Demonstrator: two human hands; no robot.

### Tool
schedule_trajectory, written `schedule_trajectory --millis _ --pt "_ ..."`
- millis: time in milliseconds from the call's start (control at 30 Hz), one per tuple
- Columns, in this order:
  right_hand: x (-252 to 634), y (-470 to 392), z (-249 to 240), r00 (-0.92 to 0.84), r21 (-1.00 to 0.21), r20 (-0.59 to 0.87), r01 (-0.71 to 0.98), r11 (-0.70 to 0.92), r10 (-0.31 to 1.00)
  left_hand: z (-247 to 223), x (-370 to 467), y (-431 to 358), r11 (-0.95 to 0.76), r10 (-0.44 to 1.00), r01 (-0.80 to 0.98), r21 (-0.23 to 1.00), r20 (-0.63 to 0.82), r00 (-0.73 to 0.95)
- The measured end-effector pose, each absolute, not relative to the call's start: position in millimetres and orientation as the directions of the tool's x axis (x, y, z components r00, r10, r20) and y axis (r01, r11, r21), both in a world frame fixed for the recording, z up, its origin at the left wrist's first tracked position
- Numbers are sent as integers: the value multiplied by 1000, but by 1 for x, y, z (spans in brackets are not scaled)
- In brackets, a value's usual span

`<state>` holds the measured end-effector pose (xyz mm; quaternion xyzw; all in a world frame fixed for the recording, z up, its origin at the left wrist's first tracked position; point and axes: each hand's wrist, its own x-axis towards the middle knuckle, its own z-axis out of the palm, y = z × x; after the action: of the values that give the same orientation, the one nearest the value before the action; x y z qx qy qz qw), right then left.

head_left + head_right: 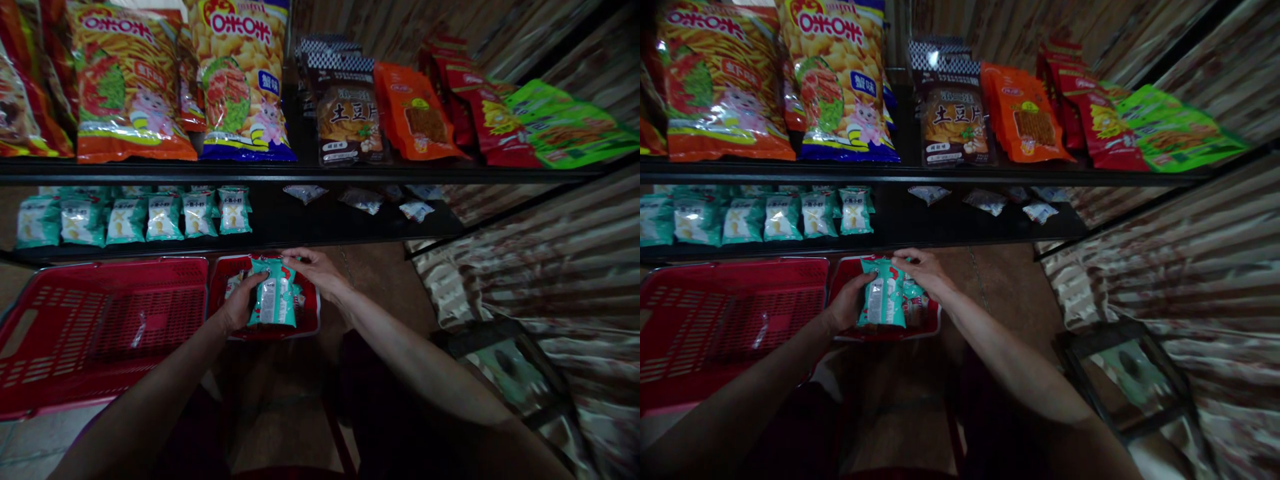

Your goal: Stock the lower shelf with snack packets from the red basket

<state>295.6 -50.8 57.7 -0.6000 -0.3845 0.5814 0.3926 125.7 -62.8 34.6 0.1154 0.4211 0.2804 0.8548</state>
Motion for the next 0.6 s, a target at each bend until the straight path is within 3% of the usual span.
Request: schedule_trajectory --millis 333,600 --pt "303 -43 48 171 -892 -445 -167 -420 879 16 121 -65 673 719 -365 644 -452 528" --pt "316 -31 47 302 -907 -419 -180 -380 856 16 115 -64 651 750 -314 691 -520 410"
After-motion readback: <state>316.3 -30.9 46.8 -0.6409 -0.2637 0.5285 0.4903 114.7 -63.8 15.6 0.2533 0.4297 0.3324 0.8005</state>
